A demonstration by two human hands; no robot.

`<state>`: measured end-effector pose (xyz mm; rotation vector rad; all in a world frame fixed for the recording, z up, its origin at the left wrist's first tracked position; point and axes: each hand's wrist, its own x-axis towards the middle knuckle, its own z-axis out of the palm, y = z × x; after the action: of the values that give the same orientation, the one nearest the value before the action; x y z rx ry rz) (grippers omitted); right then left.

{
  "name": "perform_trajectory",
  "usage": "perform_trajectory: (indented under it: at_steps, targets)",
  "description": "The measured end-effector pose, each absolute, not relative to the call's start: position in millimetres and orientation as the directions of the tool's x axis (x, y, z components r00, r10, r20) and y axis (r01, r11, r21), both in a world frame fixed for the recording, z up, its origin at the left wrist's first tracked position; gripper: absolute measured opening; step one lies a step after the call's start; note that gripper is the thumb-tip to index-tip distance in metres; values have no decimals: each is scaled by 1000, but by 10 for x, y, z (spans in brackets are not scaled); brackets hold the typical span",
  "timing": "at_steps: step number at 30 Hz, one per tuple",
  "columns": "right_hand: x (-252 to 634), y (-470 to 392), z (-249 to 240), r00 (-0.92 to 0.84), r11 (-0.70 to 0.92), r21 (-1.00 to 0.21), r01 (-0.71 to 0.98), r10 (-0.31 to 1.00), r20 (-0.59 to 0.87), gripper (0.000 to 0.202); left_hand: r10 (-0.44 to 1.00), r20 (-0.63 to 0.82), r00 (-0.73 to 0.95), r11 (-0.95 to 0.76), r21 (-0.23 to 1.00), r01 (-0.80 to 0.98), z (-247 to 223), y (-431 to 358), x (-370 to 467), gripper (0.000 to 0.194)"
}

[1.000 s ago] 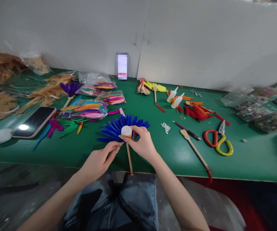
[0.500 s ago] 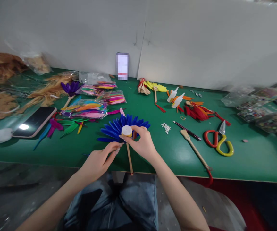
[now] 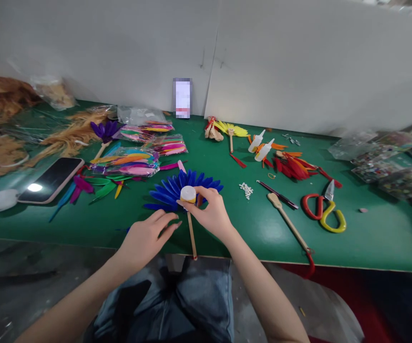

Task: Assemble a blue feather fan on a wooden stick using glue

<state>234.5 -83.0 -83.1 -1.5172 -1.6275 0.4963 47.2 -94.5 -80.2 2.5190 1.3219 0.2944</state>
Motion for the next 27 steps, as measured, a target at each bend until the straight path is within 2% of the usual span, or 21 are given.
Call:
perform_trajectory:
  at_steps: [8,22,27]
  targets:
    - [2339,-825,-824,67,200,-772,604,952,299,24,792,-6,611,-589,256,766,-814,-1026,451,39]
    - [2353,-824,-826,45,219,-769,601,951,306,23,803,-81,591,-573,172,802,-889,-988,507,40]
    - [2359,-828,-829,70,181,-788,589,960,273,23,802,-83,592,-574,173,801,-904,-979,499,40]
